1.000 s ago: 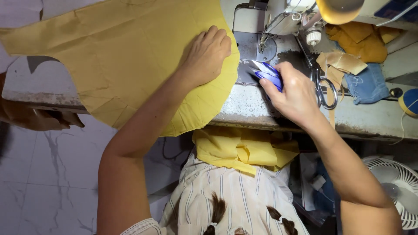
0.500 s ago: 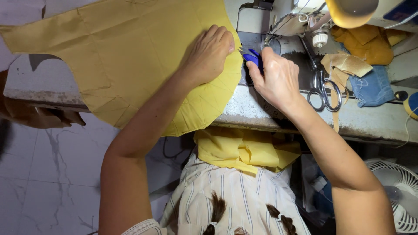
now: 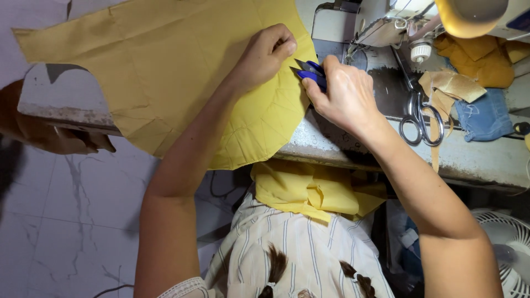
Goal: Cutting fabric along a pattern and making notches using scissors and snips
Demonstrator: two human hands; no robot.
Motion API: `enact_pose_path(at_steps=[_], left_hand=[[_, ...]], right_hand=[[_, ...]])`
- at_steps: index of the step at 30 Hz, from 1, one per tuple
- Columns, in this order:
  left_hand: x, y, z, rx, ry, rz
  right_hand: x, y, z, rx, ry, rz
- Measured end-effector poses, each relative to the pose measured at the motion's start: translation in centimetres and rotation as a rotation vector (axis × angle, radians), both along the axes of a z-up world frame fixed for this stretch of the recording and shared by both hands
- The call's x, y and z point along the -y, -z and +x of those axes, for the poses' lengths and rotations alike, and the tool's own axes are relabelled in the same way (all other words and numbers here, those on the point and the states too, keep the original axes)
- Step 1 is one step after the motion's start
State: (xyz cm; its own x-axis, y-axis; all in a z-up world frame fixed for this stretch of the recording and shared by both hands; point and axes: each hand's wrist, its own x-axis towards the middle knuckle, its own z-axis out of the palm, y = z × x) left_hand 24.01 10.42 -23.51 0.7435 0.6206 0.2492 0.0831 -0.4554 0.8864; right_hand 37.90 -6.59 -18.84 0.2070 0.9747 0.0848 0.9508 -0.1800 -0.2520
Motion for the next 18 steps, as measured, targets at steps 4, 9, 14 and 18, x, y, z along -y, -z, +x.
enact_pose_path(at_steps=[4, 9, 14, 18], left_hand=[[-0.1, 0.2, 0.2, 0.006, -0.014, 0.022], [-0.5, 0.4, 0.3, 0.036, 0.016, -0.008], [-0.4, 0.1, 0.1, 0.015, 0.002, -0.036], [-0.5, 0.3, 0.4, 0.039, -0.009, -0.038]], right_hand=[[0.8, -0.8, -0.6, 0.031, -0.036, -0.01], [-0.4, -0.1, -1.4, 0.036, -0.074, -0.027], [-0.9, 0.4, -1.5, 0.047, -0.097, -0.011], [-0.8, 0.1, -1.7, 0.123, -0.111, 0.002]])
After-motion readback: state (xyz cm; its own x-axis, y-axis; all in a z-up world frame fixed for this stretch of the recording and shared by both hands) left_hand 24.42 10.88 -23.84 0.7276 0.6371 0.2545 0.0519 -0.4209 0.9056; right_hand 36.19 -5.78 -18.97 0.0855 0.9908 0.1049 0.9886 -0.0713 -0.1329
